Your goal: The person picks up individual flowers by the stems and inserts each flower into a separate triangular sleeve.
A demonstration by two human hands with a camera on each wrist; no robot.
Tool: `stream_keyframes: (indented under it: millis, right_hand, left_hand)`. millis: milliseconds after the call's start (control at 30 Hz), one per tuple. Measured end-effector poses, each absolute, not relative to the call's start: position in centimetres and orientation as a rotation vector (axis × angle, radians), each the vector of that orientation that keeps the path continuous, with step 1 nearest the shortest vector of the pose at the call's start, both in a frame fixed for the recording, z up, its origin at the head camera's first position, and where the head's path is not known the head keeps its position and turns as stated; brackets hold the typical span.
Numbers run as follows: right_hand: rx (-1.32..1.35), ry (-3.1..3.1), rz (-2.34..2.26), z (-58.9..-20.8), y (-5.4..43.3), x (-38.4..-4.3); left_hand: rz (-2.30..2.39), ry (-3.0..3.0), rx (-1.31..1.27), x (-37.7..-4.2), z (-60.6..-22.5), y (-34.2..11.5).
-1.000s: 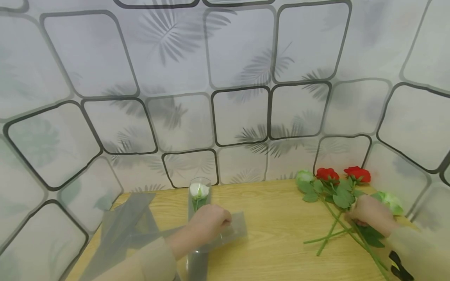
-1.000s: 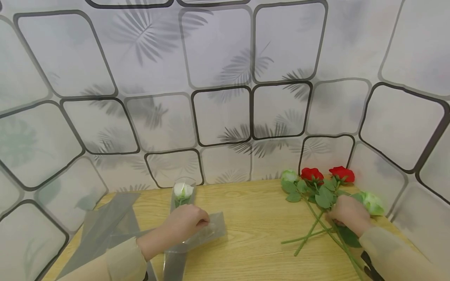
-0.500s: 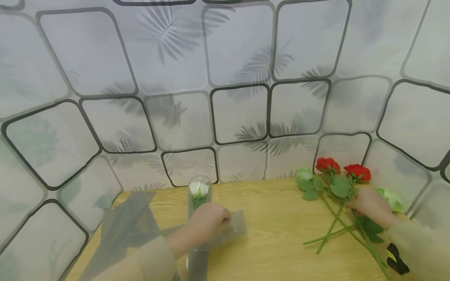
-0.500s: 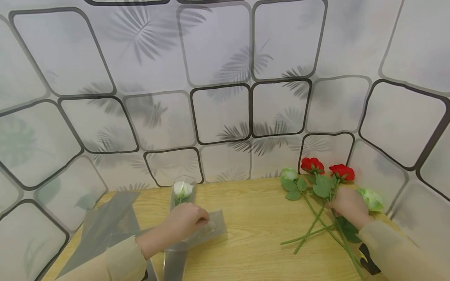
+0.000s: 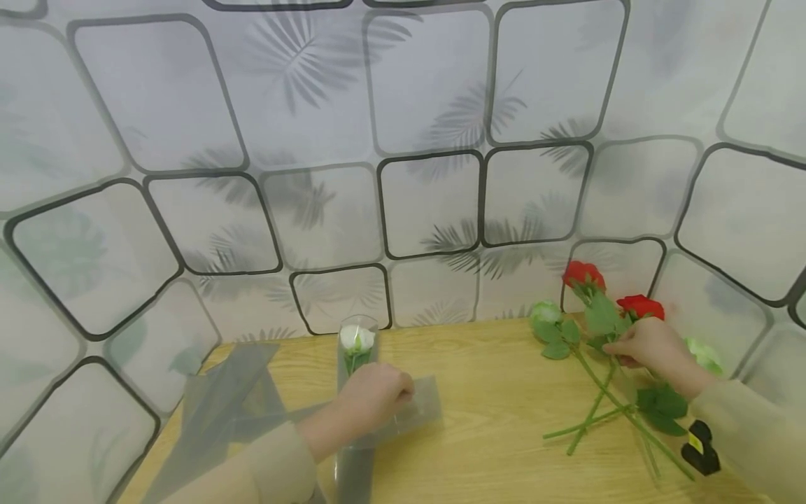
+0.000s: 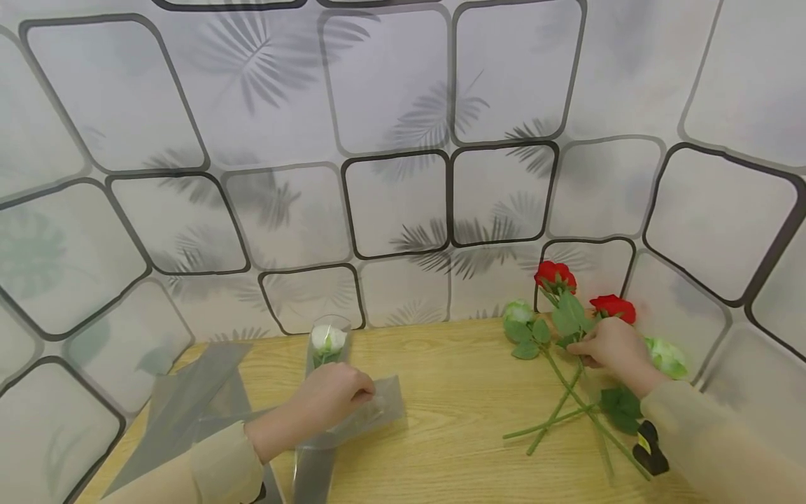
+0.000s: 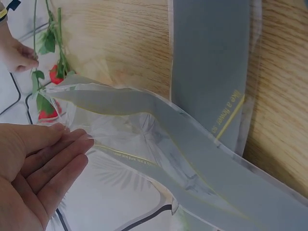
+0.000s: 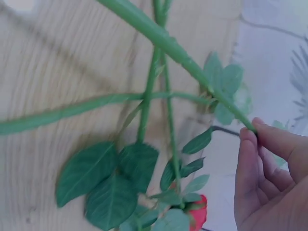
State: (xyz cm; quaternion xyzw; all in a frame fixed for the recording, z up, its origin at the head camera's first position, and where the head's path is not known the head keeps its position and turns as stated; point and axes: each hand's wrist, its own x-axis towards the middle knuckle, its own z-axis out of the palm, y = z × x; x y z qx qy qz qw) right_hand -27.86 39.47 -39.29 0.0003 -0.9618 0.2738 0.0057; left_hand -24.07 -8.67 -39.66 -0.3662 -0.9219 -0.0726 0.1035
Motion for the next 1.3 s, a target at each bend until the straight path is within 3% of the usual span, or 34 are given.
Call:
stream_keyframes:
  millis: [733, 1300]
  right_hand:
    - [-0.255, -2.551, 1.618, -36.9, 31.4, -26.5]
    - [-0.233, -2.057, 2.036, -34.5, 26.1, -26.7]
  left_hand:
    - [-0.177, -2.74, -1.067, -23.9, -39.0, -8.6]
    - [-0.189, -2.7, -1.069, -24.1, -39.0, -8.2]
